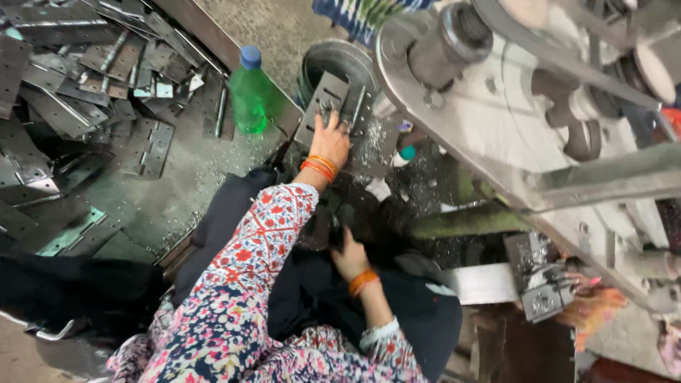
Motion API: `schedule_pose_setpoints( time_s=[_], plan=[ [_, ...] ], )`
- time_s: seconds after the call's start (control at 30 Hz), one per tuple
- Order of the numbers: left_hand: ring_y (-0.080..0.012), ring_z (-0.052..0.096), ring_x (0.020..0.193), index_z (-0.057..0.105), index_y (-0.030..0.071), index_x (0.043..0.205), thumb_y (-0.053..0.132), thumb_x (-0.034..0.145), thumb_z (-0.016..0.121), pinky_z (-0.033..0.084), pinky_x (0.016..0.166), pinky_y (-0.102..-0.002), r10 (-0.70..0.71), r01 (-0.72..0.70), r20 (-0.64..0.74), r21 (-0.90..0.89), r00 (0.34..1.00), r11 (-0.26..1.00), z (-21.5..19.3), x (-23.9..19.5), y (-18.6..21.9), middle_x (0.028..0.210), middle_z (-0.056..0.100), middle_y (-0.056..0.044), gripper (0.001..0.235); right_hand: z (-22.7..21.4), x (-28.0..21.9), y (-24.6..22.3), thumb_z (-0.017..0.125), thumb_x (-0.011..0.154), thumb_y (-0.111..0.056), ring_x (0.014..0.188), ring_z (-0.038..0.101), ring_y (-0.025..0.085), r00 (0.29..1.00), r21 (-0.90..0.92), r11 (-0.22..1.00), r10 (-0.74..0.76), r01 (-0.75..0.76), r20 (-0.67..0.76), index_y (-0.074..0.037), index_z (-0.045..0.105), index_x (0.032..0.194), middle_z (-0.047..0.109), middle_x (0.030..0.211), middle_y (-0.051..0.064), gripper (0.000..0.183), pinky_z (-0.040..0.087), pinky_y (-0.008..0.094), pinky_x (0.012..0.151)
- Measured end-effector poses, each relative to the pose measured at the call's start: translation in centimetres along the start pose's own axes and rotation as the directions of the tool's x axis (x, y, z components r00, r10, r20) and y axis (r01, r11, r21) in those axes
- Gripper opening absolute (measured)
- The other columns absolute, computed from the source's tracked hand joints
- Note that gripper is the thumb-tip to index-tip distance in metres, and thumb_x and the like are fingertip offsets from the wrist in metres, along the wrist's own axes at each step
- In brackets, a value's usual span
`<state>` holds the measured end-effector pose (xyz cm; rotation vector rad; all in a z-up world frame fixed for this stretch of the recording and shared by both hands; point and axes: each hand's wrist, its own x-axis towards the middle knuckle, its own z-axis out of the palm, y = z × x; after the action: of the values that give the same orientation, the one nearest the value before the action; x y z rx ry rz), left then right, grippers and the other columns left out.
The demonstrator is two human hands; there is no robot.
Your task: The person picks up metal plates from a bin and places them one at a time under a vertical drill press to create holes.
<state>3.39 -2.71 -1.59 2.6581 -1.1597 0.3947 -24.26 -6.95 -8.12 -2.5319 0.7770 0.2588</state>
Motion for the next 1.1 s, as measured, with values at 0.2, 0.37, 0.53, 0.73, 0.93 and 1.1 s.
schedule_pose_setpoints(
  time_s=[0.2,0.37,0.53,0.73,0.93,1.1],
  plan=[
    [-0.0375,0.039,0.144,0.08,0.014,0.108,0.025,0.096,0.057,0.028,0.113,-0.066,0.11,-0.113,0.135,0.019,0.985,0.993,-3.4,-6.5,0.4,0.128,0.067,-0.007,0.027,-3.5,-1.4,-3.9,0.07,0.085,-0.037,0.105,0.068,0.048,1.0,-0.001,1.0,-0.019,0.019,0.011,-0.011,0.038,0.153,0.07,0.111,0.032,0.079,0.055,0.053,0.093],
    [-0.0353,0.043,0.136,0.079,0.012,0.104,0.029,0.088,0.06,0.032,0.109,-0.062,0.138,-0.137,-0.055,0.021,0.989,0.99,-4.2,-9.7,0.1,0.123,0.066,-0.005,0.03,-4.0,-1.8,-4.7,0.068,0.086,-0.041,0.108,0.067,0.049,0.999,-0.005,1.0,0.031,-0.031,0.038,-0.011,0.039,0.153,0.068,0.114,0.033,0.079,0.054,0.053,0.095],
    [-0.0348,0.046,0.13,0.078,0.013,0.103,0.025,0.084,0.06,0.036,0.102,-0.059,0.13,-0.105,-0.173,0.148,0.976,0.983,-2.5,-8.2,0.2,0.12,0.067,-0.006,0.029,-3.8,-1.7,-4.3,0.068,0.085,-0.038,0.109,0.068,0.048,1.0,-0.025,1.0,0.017,-0.016,0.022,-0.012,0.039,0.154,0.069,0.114,0.032,0.08,0.054,0.052,0.096],
    [-0.0303,0.051,0.126,0.076,0.01,0.102,0.02,0.09,0.061,0.04,0.104,-0.051,0.196,-0.204,-0.219,-0.014,0.956,0.979,-6.8,-9.1,-0.2,0.122,0.068,-0.005,0.022,-4.3,-1.7,-4.3,0.066,0.089,-0.043,0.115,0.064,0.046,0.999,-0.075,0.997,0.016,-0.014,0.028,-0.016,0.043,0.152,0.067,0.124,0.028,0.073,0.052,0.052,0.098],
    [-0.0287,0.057,0.108,0.077,0.004,0.105,0.006,0.074,0.068,0.043,0.097,-0.045,0.002,-0.294,-0.504,-0.5,0.864,0.815,-11.9,-10.0,-2.0,0.113,0.071,-0.004,0.033,-6.7,1.4,-2.7,0.075,0.09,-0.029,0.105,0.069,0.036,0.889,0.104,0.945,-0.249,0.309,-0.384,-0.006,0.059,0.14,0.071,0.123,0.021,0.057,0.056,0.044,0.091],
    [-0.0312,0.063,0.104,0.075,0.003,0.102,0.006,0.078,0.078,0.051,0.093,-0.039,-0.244,-0.27,-0.425,-0.832,0.872,0.484,-10.3,-8.6,-2.2,0.112,0.075,-0.008,0.024,-9.3,4.6,-4.4,0.074,0.084,-0.003,0.08,0.066,0.013,0.884,0.675,0.646,0.002,0.357,-0.468,-0.003,0.054,0.14,0.07,0.108,0.011,0.059,0.057,0.029,0.063]
  ],
)
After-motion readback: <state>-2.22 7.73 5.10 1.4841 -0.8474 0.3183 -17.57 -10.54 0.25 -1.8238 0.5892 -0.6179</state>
